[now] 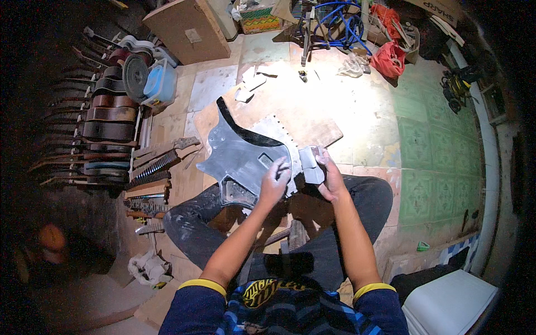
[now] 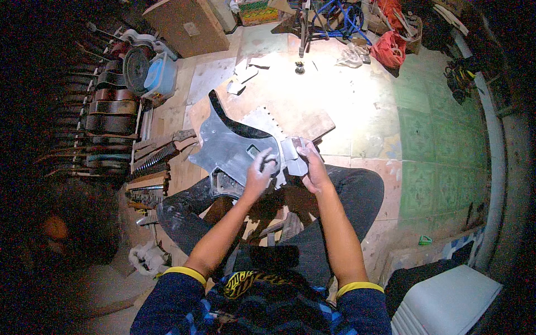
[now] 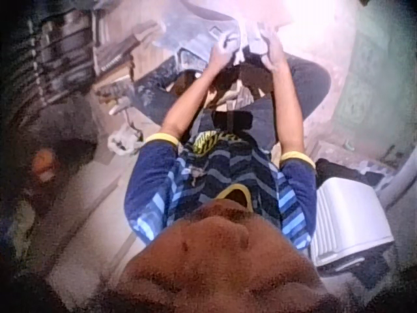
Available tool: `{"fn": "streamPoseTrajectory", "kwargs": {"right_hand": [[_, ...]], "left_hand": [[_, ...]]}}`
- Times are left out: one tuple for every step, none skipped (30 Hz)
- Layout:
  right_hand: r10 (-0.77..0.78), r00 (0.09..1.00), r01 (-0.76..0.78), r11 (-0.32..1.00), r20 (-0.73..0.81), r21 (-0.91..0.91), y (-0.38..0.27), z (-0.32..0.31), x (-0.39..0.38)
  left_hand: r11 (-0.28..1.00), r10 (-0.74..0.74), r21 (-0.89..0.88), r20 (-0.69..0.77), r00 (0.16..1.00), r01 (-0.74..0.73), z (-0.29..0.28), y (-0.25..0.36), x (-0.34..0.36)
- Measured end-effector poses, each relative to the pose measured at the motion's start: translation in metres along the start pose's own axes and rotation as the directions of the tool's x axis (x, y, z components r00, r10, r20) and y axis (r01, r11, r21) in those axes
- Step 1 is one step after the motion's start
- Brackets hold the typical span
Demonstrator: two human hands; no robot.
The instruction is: The person sands the surface and edges of a guitar body by hand using a piece of sandpaper.
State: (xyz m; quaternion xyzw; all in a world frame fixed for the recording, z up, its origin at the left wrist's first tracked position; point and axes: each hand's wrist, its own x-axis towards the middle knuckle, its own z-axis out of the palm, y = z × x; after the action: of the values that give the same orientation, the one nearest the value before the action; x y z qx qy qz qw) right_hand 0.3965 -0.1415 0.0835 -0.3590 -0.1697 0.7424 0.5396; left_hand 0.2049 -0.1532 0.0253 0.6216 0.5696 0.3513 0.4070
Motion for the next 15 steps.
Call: {"fn": "streamPoseTrajectory", "kwargs": {"right_hand": [[0.009,1.0,-0.009,0.999,0.014,0.045,-0.004,-0.001,-0.005],[0.006,1.0,-0.006,0.999,0.014,0.042,-0.005,-0.001,-0.006],[0.059,0.993,-0.071,0.991,0.106,0.112,-0.004,0.001,-0.007],[0.106,0.974,-0.141,0.974,0.199,0.175,-0.002,0.003,-0.008],[0.124,0.964,-0.167,0.971,0.233,0.174,0.001,0.002,-0.009],[0.119,0.963,-0.163,0.972,0.241,0.171,0.001,0.004,-0.009],[0.133,0.954,-0.189,0.963,0.269,0.194,0.002,0.006,-0.009],[0.146,0.944,-0.215,0.953,0.296,0.216,0.003,0.006,-0.009],[0.137,0.96,-0.184,0.966,0.242,0.183,0.007,0.009,-0.007],[0.134,0.96,-0.181,0.967,0.246,0.181,0.008,0.009,-0.007],[0.162,0.949,-0.2,0.973,0.27,0.117,0.008,0.008,-0.007],[0.196,0.936,-0.22,0.974,0.292,0.051,0.009,0.011,-0.008],[0.212,0.959,-0.211,0.977,0.189,-0.027,0.013,0.017,-0.01],[0.211,0.958,-0.209,0.977,0.193,-0.03,0.018,0.016,-0.009],[0.207,0.967,-0.191,0.975,0.15,-0.118,0.023,0.01,-0.006]], "left_hand": [[0.987,-0.024,-0.157,0.004,1.0,0.024,-0.006,0.025,0.004],[0.954,-0.052,-0.297,0.0,0.999,0.049,-0.015,0.044,0.005],[0.948,-0.031,-0.317,0.005,0.999,0.031,-0.019,0.053,0.004],[0.948,-0.028,-0.316,0.0,1.0,0.027,-0.023,0.062,0.003],[0.958,-0.013,-0.285,0.017,1.0,0.017,-0.027,0.07,0.001],[0.967,0.007,-0.253,0.035,0.999,0.002,-0.03,0.077,0.001],[0.972,0.041,-0.231,0.006,0.999,-0.039,-0.031,0.078,0.001],[0.972,0.048,-0.23,0.001,0.999,-0.047,-0.033,0.08,0.001],[0.978,0.039,-0.204,-0.009,0.999,-0.04,-0.036,0.079,0.001],[0.983,0.03,-0.178,-0.019,0.999,-0.033,-0.039,0.079,0.0],[0.983,0.036,-0.178,-0.021,0.999,-0.039,-0.04,0.076,0.0],[0.969,-0.009,-0.248,-0.037,0.999,0.0,-0.043,0.074,-0.002],[0.948,-0.055,-0.317,-0.049,0.997,0.036,-0.046,0.072,-0.004],[0.948,-0.052,-0.317,-0.053,0.997,0.032,-0.049,0.07,-0.006],[0.952,-0.075,-0.299,-0.022,0.997,0.065,-0.051,0.073,-0.007]]}}
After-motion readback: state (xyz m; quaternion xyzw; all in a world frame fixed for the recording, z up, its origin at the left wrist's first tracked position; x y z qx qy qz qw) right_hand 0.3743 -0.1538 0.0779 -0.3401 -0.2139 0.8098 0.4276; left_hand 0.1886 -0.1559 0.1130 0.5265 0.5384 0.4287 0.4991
